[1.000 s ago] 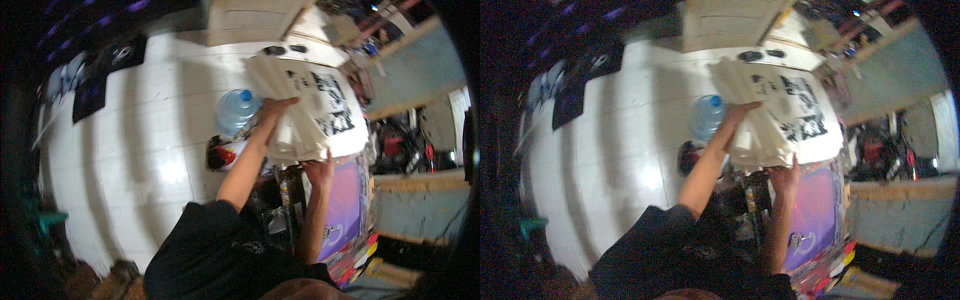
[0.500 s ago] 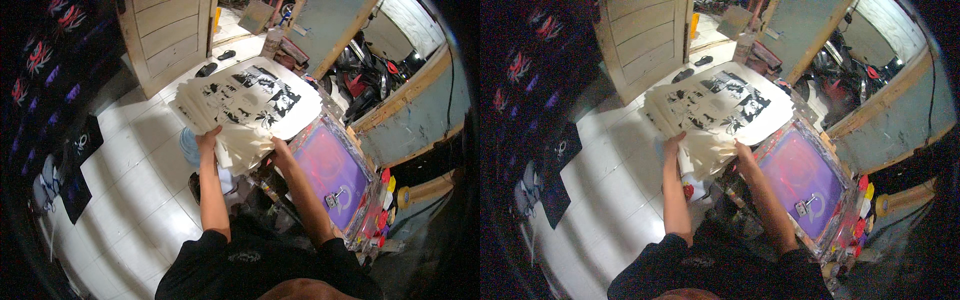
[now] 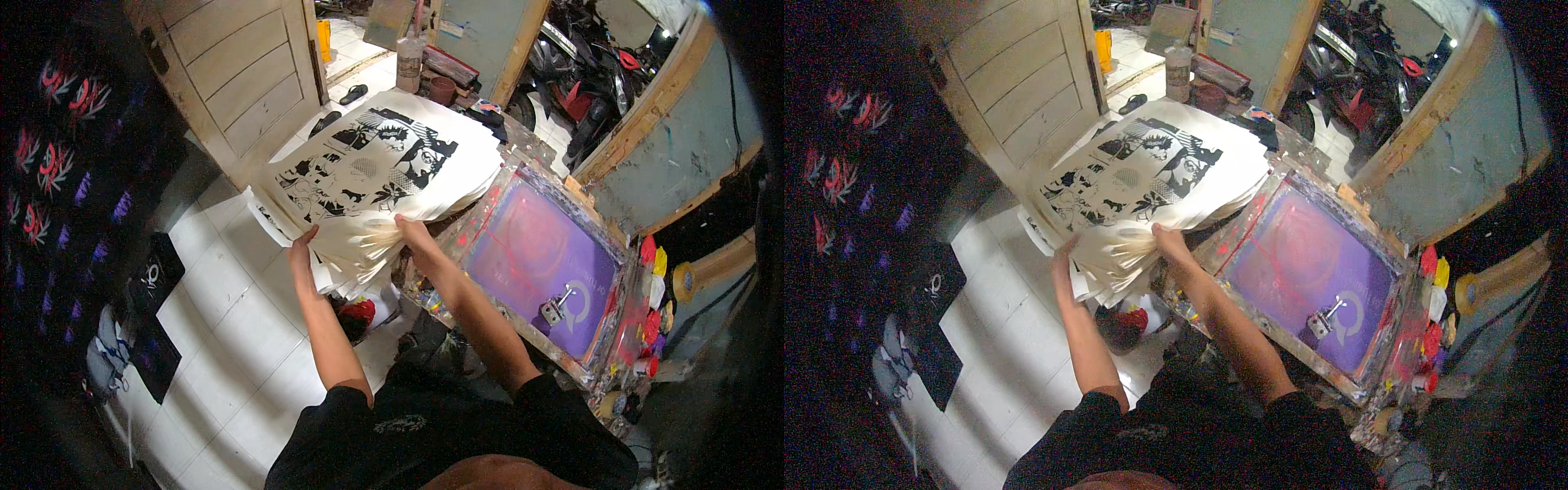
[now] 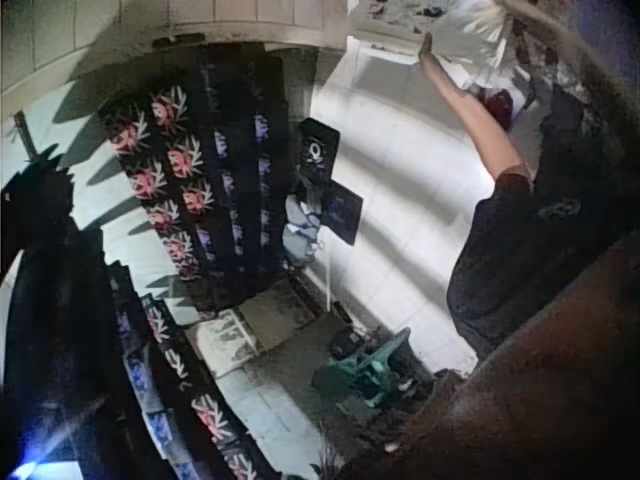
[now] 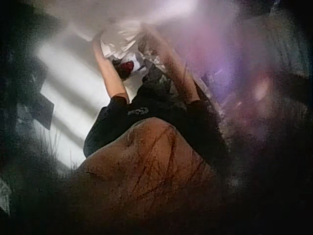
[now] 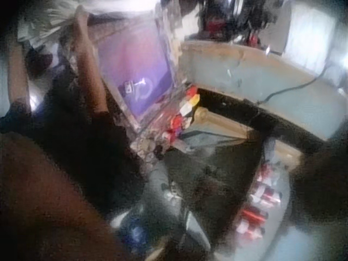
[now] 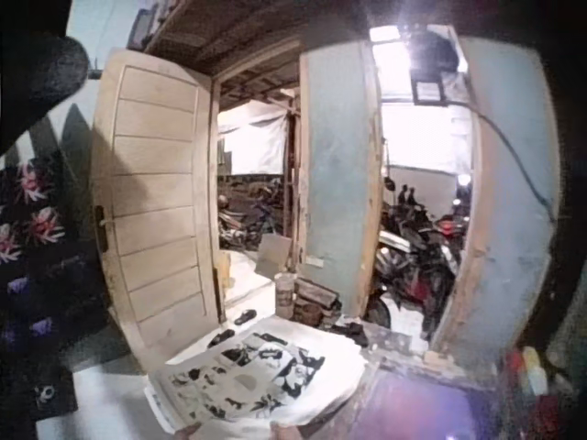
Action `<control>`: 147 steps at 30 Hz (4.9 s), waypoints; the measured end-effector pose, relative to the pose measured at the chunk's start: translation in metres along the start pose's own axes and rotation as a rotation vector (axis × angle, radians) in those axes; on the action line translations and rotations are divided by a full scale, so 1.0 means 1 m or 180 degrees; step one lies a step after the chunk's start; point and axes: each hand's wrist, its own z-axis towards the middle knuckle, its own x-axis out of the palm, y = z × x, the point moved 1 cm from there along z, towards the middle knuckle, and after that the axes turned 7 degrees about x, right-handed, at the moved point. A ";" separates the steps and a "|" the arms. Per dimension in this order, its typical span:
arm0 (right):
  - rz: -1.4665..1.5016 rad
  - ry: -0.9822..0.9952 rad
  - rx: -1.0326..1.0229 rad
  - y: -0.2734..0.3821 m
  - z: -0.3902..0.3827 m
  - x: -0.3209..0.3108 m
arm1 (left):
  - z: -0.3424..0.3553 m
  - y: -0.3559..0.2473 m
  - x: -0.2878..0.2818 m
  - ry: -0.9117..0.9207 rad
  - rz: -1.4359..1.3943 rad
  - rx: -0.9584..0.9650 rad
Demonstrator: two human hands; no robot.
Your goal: The person secures a purple screen printing frame onto a wooden workbench using metal clamps. They then apply strips of clear adhesive tape along the edges of the frame to seal the mesh, ensuring the setup is ready for printing.
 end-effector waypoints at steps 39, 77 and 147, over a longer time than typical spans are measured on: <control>-0.1851 -0.3043 -0.0238 -0.071 -0.249 -0.322 | -0.320 0.293 0.602 0.5770 0.2713 0.4336; -0.0660 -0.4372 -0.1575 -0.143 -0.323 -0.284 | -0.323 0.354 0.648 0.6451 0.3397 0.4177; -0.1775 -0.3632 -0.0328 0.070 -0.060 -0.632 | -0.287 0.345 0.626 0.5604 0.2091 0.4273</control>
